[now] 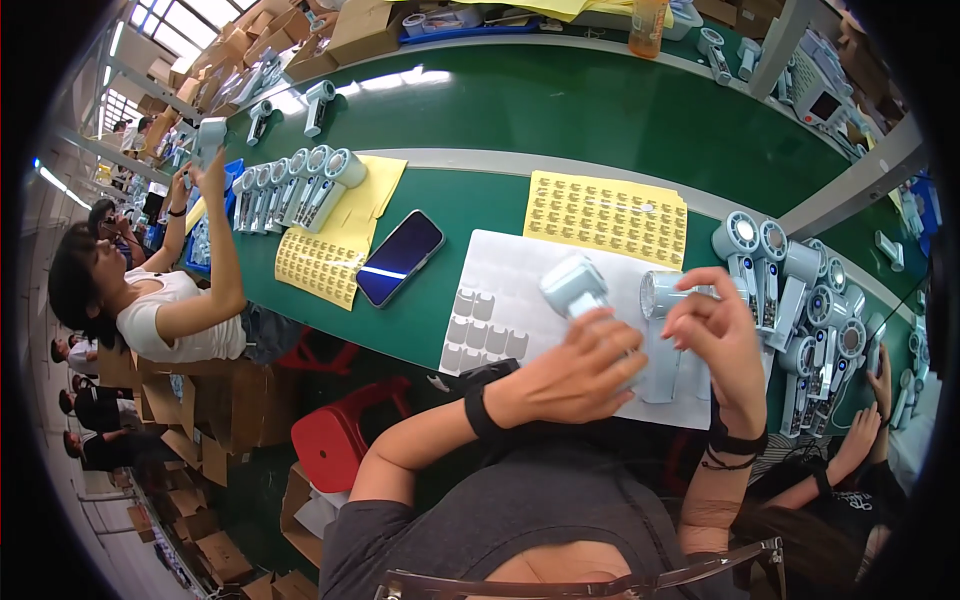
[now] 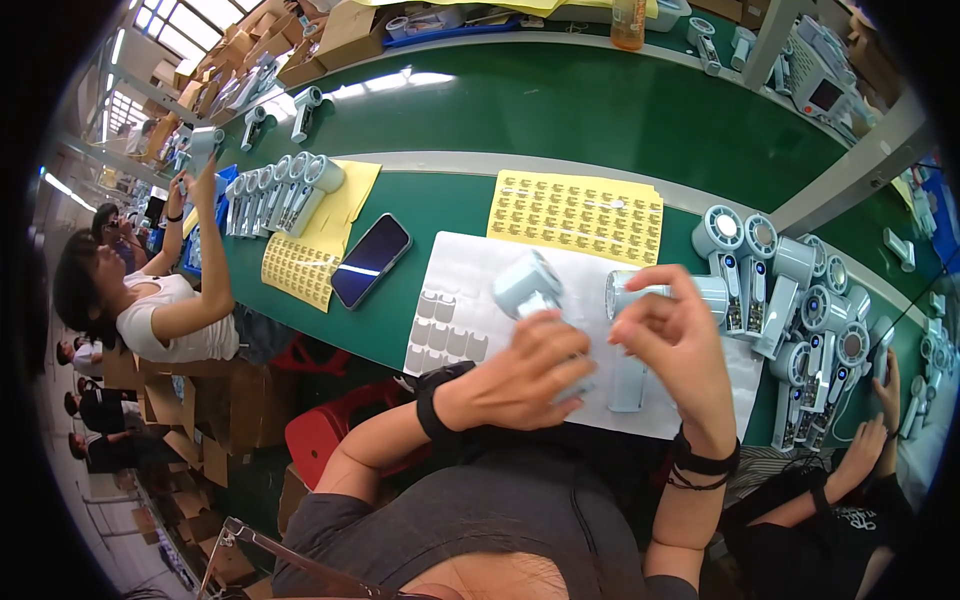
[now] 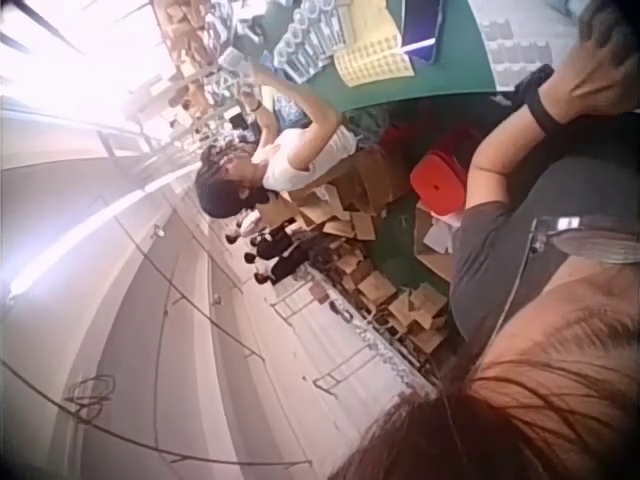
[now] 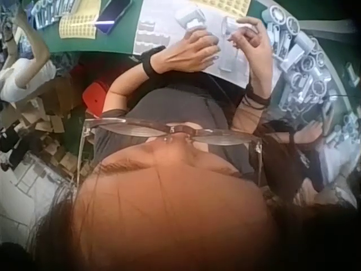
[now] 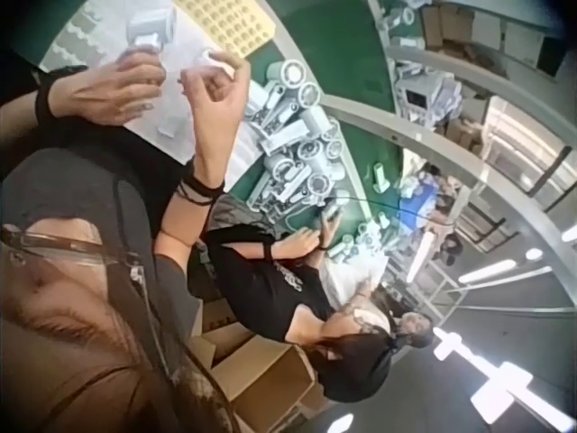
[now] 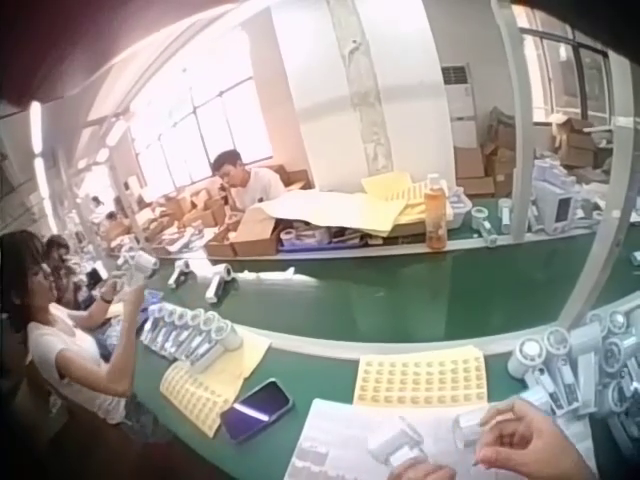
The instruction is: The person peels stickers from a sheet and applies them to the handles of handheld fans, then picks up small plastic covers and presses them onto the base of each fan.
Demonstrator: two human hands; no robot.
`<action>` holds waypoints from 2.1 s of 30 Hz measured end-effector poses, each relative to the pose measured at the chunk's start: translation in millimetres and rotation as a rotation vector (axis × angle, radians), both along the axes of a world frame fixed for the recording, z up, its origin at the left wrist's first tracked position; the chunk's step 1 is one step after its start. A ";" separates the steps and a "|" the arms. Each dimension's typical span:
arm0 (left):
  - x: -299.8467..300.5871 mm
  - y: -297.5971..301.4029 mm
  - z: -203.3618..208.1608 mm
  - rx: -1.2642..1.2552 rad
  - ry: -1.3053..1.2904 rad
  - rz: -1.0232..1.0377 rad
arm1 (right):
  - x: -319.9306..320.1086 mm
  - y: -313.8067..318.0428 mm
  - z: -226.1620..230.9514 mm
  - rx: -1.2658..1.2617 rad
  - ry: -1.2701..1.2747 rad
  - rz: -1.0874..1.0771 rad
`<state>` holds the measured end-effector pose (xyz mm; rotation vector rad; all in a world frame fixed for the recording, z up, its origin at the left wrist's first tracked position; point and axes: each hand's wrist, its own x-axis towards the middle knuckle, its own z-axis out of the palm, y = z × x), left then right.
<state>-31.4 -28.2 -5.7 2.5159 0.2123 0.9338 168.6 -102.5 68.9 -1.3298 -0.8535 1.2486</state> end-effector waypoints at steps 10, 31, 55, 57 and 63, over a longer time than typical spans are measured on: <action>-5.6 -8.3 3.8 0.092 0.294 -0.241 | -11.9 -9.7 -12.2 0.077 -0.112 -0.073; -245.6 235.0 -10.4 -0.009 0.247 1.405 | -143.4 9.3 -93.5 0.263 -1.026 0.112; -60.3 34.1 10.9 0.054 -0.298 0.532 | -98.6 19.0 2.8 0.117 0.116 -0.095; -50.6 27.9 8.7 0.067 -0.293 0.489 | -97.3 18.1 18.3 0.139 0.137 -0.037; -28.1 16.0 9.1 0.055 -0.337 0.444 | -96.7 19.9 18.5 0.187 0.204 -0.066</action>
